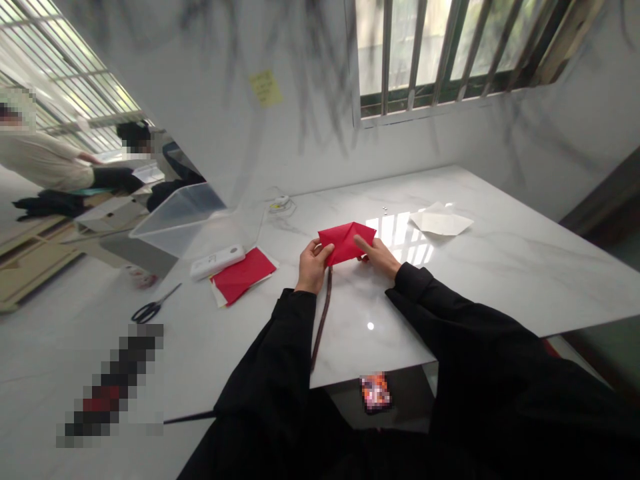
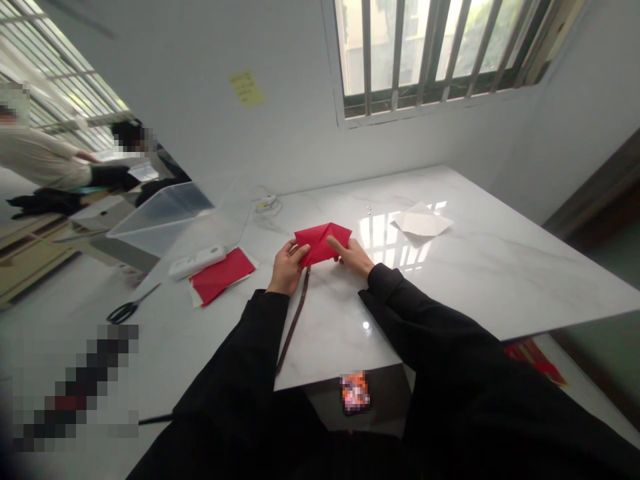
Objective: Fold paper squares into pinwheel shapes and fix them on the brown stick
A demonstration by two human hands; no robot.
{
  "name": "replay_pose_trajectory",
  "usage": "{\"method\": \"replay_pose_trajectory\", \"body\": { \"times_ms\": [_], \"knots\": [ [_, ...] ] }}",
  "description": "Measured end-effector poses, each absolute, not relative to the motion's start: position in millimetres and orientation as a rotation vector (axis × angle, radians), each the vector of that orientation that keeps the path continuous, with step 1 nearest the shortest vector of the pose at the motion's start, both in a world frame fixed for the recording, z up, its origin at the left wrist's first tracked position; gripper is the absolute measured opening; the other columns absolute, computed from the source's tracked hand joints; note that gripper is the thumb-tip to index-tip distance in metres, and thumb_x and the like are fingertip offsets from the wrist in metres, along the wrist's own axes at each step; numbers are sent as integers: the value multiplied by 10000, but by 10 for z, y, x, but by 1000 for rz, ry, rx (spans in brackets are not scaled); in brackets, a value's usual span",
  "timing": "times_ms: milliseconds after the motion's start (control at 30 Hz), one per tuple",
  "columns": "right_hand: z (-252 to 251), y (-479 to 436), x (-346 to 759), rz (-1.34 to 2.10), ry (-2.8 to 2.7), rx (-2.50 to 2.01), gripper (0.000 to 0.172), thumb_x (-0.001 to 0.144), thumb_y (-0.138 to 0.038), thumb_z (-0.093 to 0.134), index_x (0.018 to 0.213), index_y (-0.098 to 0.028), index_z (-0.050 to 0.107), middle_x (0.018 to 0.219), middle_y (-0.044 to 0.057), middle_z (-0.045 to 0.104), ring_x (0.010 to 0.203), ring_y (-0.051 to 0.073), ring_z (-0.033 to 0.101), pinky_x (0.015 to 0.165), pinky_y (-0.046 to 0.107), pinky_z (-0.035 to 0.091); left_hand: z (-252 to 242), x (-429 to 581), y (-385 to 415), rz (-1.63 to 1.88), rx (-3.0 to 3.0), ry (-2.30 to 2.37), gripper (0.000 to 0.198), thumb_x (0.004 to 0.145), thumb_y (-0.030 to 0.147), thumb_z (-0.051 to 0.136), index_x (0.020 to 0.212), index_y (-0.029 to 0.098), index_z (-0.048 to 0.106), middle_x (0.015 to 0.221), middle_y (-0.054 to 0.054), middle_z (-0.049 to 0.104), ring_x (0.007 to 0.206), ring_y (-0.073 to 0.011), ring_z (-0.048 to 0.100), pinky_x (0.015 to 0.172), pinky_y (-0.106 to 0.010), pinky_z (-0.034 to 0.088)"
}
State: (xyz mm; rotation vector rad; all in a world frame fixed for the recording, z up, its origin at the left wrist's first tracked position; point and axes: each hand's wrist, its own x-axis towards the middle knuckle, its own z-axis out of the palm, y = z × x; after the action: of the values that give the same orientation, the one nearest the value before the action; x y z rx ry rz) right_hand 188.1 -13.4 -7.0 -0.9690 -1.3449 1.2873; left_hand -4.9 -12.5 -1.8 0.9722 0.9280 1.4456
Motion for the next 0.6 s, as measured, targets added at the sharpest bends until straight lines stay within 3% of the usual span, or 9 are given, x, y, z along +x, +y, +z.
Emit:
{"method": "replay_pose_trajectory", "body": {
  "times_ms": [133,333,467,600],
  "knots": [
    [-48,-61,1956,1626,-988,-796,747,879,-861,380,895,-184,696,778,63,671,672,161,594,565,262,451,-19,-81,-99,1470,879,894,447,634,246,873,1010,164,645,896,-31,757,818,-164,723,797,-284,573],
    [-92,-75,1927,1658,-1004,-789,467,814,-640,730,923,-187,716,839,40,696,738,143,613,610,233,480,-8,-70,-113,1418,886,912,438,652,240,847,1031,165,643,919,-35,762,820,-170,727,769,-277,564],
    [-174,-81,1890,1534,-1213,-804,472,782,-583,797,1038,-188,757,899,39,715,721,123,601,618,230,468,-2,-33,-145,1387,959,908,472,647,267,868,1050,158,649,916,-39,763,805,-175,719,806,-312,566],
    [-254,-47,1884,1409,-1349,-888,481,761,-574,813,943,-131,768,768,42,699,617,112,545,577,246,425,5,-2,-175,1360,1022,896,478,636,305,900,1022,155,662,888,-28,763,745,-148,697,762,-282,551]
  ]
}}
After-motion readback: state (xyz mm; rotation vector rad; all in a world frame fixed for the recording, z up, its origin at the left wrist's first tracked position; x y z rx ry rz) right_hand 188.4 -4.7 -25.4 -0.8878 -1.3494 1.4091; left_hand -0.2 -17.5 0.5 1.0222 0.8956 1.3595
